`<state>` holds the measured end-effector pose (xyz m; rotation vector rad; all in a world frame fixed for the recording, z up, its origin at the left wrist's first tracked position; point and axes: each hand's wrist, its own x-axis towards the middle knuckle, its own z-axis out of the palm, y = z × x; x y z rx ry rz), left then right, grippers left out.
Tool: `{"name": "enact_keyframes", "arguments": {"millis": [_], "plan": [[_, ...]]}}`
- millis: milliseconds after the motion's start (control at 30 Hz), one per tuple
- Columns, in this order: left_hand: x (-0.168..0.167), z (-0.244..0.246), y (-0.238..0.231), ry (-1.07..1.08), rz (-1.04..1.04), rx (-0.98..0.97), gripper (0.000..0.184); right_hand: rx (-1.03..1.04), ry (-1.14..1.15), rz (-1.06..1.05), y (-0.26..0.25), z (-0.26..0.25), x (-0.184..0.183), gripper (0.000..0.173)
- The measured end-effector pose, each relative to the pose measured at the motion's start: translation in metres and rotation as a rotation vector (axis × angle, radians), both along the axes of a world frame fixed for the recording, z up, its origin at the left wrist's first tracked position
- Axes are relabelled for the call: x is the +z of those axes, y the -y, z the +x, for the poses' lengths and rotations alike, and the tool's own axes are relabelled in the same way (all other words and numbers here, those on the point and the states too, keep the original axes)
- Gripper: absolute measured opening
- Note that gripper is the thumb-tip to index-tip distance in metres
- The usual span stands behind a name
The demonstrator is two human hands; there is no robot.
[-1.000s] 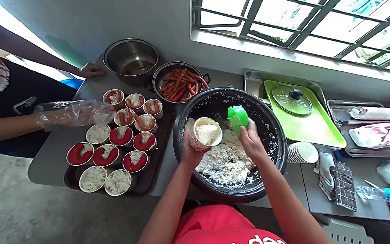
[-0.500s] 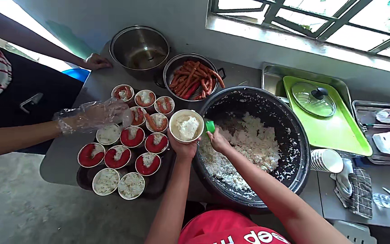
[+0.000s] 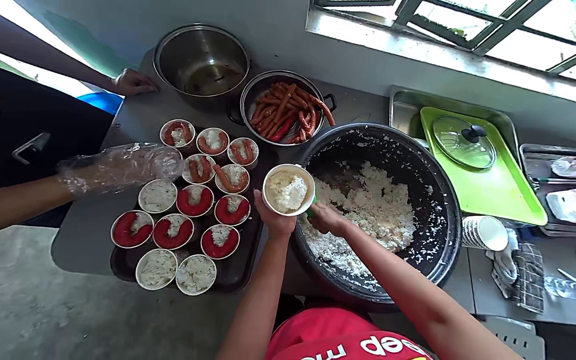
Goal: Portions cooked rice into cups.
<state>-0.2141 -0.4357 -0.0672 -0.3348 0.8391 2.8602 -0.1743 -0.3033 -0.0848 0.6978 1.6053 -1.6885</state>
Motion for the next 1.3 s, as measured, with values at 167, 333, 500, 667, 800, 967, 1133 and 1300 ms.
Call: {"name": "enact_keyframes", "arguments": {"millis": [167, 333, 500, 667, 800, 967, 1133, 1300], "plan": [[0.008, -0.002, 0.002, -0.007, -0.067, -0.053, 0.071, -0.326, 0.025, -0.295, -0.026, 0.023, 0.013, 0.056], [0.034, 0.013, -0.008, 0.011, -0.249, -0.147, 0.062, -0.451, -0.134, -0.259, -0.051, 0.050, 0.091, 0.057], [0.046, 0.043, -0.047, -0.003, -0.359, -0.367, 0.064, -0.270, -0.624, 0.470, -0.056, 0.081, 0.170, 0.028], [0.052, 0.070, -0.089, 0.128, -0.268, -0.563, 0.069, 0.109, -0.681, 1.162, -0.047, 0.111, 0.162, 0.057], [0.055, 0.079, -0.106, 0.153, -0.188, -0.632, 0.070, -0.001, -0.807, 1.205, -0.069, 0.135, 0.175, 0.053], [0.059, 0.087, -0.123, 0.184, -0.144, -0.702, 0.071, 0.011, -0.816, 1.239, -0.084, 0.148, 0.173, 0.053], [0.057, 0.090, -0.125, 0.179, -0.218, -0.715, 0.069, -0.040, -0.844, 1.220, -0.100, 0.159, 0.189, 0.054], [0.058, 0.083, -0.123, 0.121, -0.301, -0.753, 0.069, 0.271, -0.742, 1.137, -0.111, 0.160, 0.207, 0.051]]}}
